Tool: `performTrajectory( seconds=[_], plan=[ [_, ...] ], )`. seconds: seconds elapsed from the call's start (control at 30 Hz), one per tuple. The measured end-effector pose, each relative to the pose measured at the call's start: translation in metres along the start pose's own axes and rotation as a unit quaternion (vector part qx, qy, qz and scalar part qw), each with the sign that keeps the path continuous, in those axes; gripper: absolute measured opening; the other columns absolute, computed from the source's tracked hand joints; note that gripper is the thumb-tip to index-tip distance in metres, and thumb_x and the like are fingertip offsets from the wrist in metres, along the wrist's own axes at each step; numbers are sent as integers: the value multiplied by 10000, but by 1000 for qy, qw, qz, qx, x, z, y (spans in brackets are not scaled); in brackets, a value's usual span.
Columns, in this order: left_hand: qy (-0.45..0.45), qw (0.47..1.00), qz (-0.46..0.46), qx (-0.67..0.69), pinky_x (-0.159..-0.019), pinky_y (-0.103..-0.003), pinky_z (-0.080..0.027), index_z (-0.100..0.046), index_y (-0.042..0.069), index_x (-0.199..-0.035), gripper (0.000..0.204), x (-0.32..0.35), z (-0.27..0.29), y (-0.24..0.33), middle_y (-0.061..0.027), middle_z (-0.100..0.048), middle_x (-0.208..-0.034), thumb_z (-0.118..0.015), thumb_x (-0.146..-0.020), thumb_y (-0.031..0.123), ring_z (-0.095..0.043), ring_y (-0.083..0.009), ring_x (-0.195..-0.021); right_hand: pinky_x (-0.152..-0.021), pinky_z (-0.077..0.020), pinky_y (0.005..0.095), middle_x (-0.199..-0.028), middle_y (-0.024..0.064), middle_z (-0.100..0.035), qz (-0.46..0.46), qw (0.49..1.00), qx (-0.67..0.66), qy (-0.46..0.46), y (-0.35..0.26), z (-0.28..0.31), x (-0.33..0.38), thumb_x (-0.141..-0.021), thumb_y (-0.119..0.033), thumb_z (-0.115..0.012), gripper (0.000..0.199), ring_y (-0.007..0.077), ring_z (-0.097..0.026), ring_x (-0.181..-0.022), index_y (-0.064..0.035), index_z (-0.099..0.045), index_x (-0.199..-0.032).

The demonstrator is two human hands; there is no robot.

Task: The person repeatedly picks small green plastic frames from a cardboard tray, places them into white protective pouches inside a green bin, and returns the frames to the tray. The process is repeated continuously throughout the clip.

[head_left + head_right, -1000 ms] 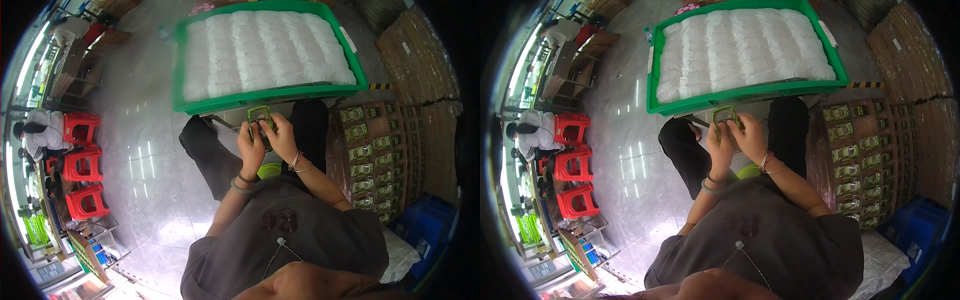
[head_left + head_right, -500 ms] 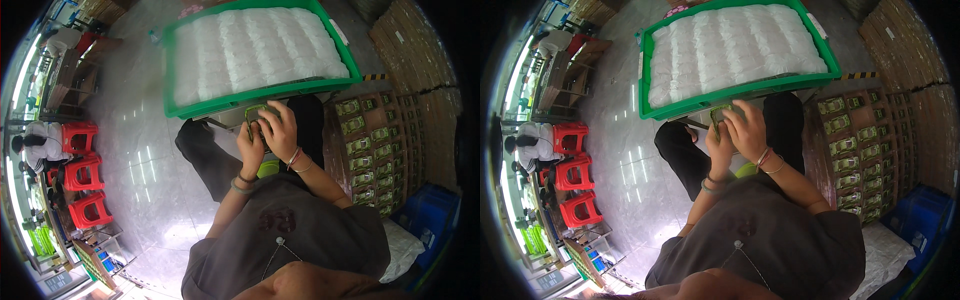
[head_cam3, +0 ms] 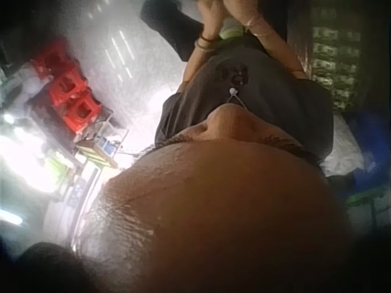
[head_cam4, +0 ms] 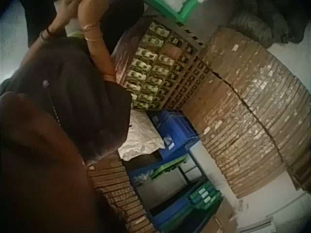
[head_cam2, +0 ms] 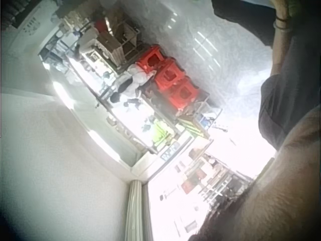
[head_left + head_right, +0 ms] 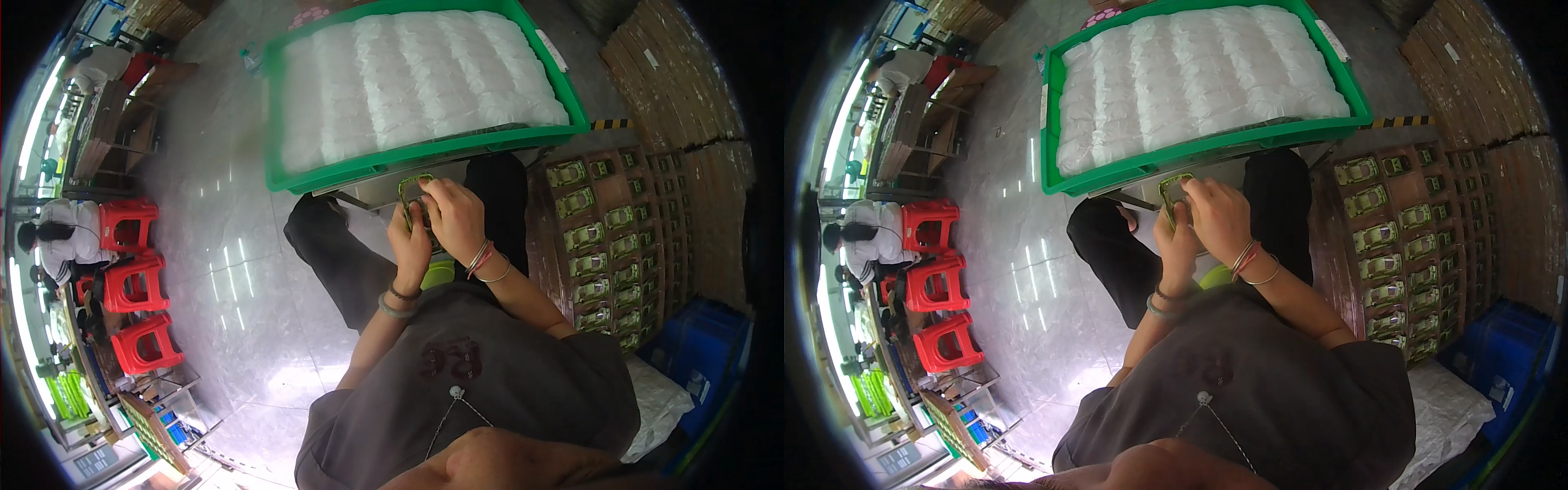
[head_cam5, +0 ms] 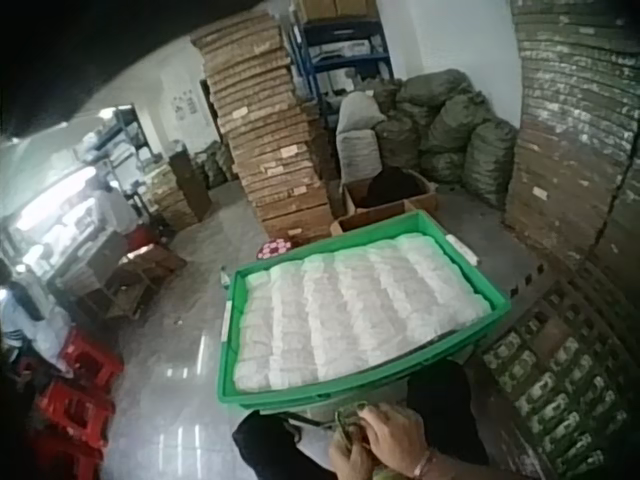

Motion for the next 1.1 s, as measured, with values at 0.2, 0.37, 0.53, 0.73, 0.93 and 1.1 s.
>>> performTrajectory(
  seconds=[0.2,0.37,0.53,0.73,0.93,1.1],
  plan=[
    [2,997,-48,-56,-574,-271,-411,-557,-17,-938,179,-3,0,24,-73,-576,-741,-462,-969,131,-501,-110,-648,-598,-460,378,-813,110,-602,-16,979,-103,176,4,16,1,-819,-112,-632,139,297,-597,-703,-48,-591,-935],
    [4,996,-75,-51,-575,-320,-438,-551,-25,-895,166,0,-6,30,-146,-592,-723,-486,-954,115,-561,-192,-627,-572,-440,386,-762,163,-567,-122,974,-192,-1,33,-12,11,-816,-79,-638,125,355,-567,-675,10,-554,-843],
    [-30,987,-105,-121,-585,-286,-423,-560,-40,-862,205,3,-22,35,-63,-581,-725,-485,-963,122,-507,-125,-655,-609,-423,461,-772,197,-543,-123,972,-190,63,41,0,17,-828,-113,-598,157,407,-548,-714,9,-513,-778],
    [-113,985,-97,-85,-593,-283,-463,-577,-59,-924,199,12,-67,23,-97,-625,-759,-479,-960,111,-578,-134,-667,-573,-420,421,-740,184,-527,-208,943,-250,69,84,21,44,-790,-73,-629,161,375,-546,-657,36,-514,-767],
    [-230,963,-70,-124,-628,-367,-466,-581,-41,-919,153,37,-128,19,-180,-632,-796,-511,-914,95,-625,-300,-709,-560,-424,390,-740,179,-549,-275,944,-154,96,115,74,79,-767,-74,-636,146,344,-552,-640,35,-556,-820],
    [-365,923,-87,-87,-814,-368,-472,-387,-16,-1347,514,58,-156,32,-203,-601,-1109,-574,-907,172,-624,-288,-870,-600,-492,312,-808,136,-656,-402,861,-235,204,228,120,137,-781,-117,-649,197,192,-637,-692,25,-600,-908]
  ],
)
Point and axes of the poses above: each hand's wrist, its own x-axis away from the middle knuckle, its own z-axis out of the back of the hand, y = z × x, the point moved 8 cm from there along -x, towards the middle knuckle
